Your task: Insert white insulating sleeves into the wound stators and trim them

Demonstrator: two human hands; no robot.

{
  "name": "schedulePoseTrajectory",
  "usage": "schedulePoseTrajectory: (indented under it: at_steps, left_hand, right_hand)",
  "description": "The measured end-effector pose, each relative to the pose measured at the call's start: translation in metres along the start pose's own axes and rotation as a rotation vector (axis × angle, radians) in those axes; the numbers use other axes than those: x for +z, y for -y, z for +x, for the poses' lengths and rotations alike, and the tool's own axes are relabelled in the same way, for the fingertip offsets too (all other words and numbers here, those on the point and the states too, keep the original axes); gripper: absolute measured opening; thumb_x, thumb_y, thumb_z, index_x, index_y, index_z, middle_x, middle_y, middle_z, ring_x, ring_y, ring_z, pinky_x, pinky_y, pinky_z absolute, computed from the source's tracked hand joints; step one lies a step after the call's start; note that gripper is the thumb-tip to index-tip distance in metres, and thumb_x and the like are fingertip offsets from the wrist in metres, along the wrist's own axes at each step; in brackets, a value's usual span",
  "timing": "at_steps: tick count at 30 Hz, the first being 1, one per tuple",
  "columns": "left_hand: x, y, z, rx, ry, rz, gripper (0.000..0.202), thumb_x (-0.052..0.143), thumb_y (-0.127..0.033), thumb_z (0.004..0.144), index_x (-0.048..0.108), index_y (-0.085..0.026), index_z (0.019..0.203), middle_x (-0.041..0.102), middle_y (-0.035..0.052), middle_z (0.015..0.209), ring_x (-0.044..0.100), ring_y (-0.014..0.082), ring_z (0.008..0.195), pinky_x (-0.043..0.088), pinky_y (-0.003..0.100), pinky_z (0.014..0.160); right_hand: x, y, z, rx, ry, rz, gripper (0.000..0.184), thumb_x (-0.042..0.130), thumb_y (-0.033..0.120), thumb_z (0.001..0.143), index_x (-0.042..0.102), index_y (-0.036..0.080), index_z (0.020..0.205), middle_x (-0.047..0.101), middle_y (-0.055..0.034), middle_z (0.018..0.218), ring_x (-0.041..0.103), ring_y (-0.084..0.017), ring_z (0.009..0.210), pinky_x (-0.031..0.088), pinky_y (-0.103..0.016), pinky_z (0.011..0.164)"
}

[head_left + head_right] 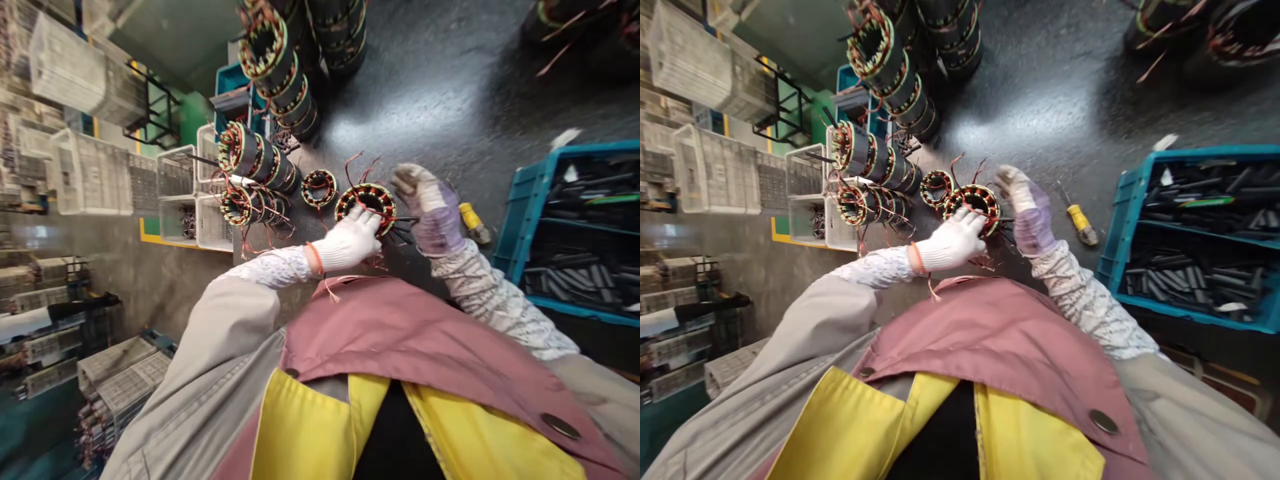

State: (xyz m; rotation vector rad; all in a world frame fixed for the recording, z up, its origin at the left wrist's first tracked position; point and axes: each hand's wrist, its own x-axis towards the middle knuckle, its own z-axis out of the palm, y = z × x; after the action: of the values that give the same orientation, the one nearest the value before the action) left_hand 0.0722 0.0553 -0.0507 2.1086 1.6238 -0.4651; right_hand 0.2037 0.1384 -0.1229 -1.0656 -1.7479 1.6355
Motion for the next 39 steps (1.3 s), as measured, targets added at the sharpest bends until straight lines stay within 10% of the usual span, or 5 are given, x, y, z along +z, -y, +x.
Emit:
schedulePoseTrajectory:
  at_steps: [6, 15, 25, 33, 39]
  left_hand:
    - [0.013, -0.006, 0.023, 0.090, 0.120, -0.103, 0.025, 0.051, -0.016, 0.094, 0.075, -0.010, 0.098, 0.073, 0.0164, 0.096, 0.068, 0.0245, 0.084, 0.047, 0.034, 0.068]
    - [-0.007, 0.067, -0.022, -0.155, -0.341, -0.451, 0.027, 0.058, -0.039, 0.097, 0.077, -0.023, 0.107, 0.066, 0.0079, 0.107, 0.064, 0.0190, 0.097, 0.048, 0.029, 0.084]
    - [0.049, 0.119, 0.031, -0.658, 0.066, -0.202, 0.041, 0.045, -0.030, 0.099, 0.065, -0.005, 0.125, 0.066, 0.0252, 0.119, 0.067, 0.0316, 0.106, 0.048, 0.036, 0.086]
    - [0.014, 0.088, -0.010, -0.606, -0.078, -0.173, 0.034, 0.045, -0.023, 0.099, 0.071, -0.017, 0.120, 0.049, 0.0147, 0.153, 0.054, 0.0277, 0.130, 0.046, 0.042, 0.107]
    - [-0.021, 0.034, 0.005, -0.126, -0.205, -0.171, 0.060, 0.054, -0.028, 0.097, 0.041, -0.021, 0.154, 0.040, 0.0139, 0.160, 0.060, 0.0274, 0.122, 0.052, 0.035, 0.091]
  right_hand:
    - [0.035, 0.048, 0.052, -0.154, 0.289, -0.214, 0.037, 0.054, 0.040, 0.093, 0.073, 0.013, 0.110, 0.070, -0.0144, 0.129, 0.061, -0.031, 0.129, 0.038, -0.054, 0.120]
    - [-0.052, 0.025, -0.003, -0.037, -0.301, -0.223, 0.046, 0.046, 0.049, 0.098, 0.075, 0.020, 0.117, 0.076, -0.0129, 0.116, 0.071, -0.032, 0.112, 0.054, -0.051, 0.103]
    - [-0.019, -0.014, -0.006, 0.049, -0.047, -0.633, 0.037, 0.058, 0.045, 0.088, 0.074, 0.018, 0.108, 0.074, -0.0146, 0.118, 0.069, -0.033, 0.116, 0.052, -0.054, 0.107]
    - [0.001, -0.004, 0.016, -0.016, 0.093, -0.450, 0.030, 0.050, 0.040, 0.091, 0.074, 0.022, 0.097, 0.076, -0.0104, 0.111, 0.067, -0.026, 0.114, 0.052, -0.045, 0.105]
    - [-0.030, 0.000, -0.009, -0.127, 0.018, -0.537, 0.049, 0.034, 0.043, 0.100, 0.063, 0.021, 0.132, 0.062, -0.0137, 0.139, 0.055, -0.030, 0.130, 0.046, -0.054, 0.108]
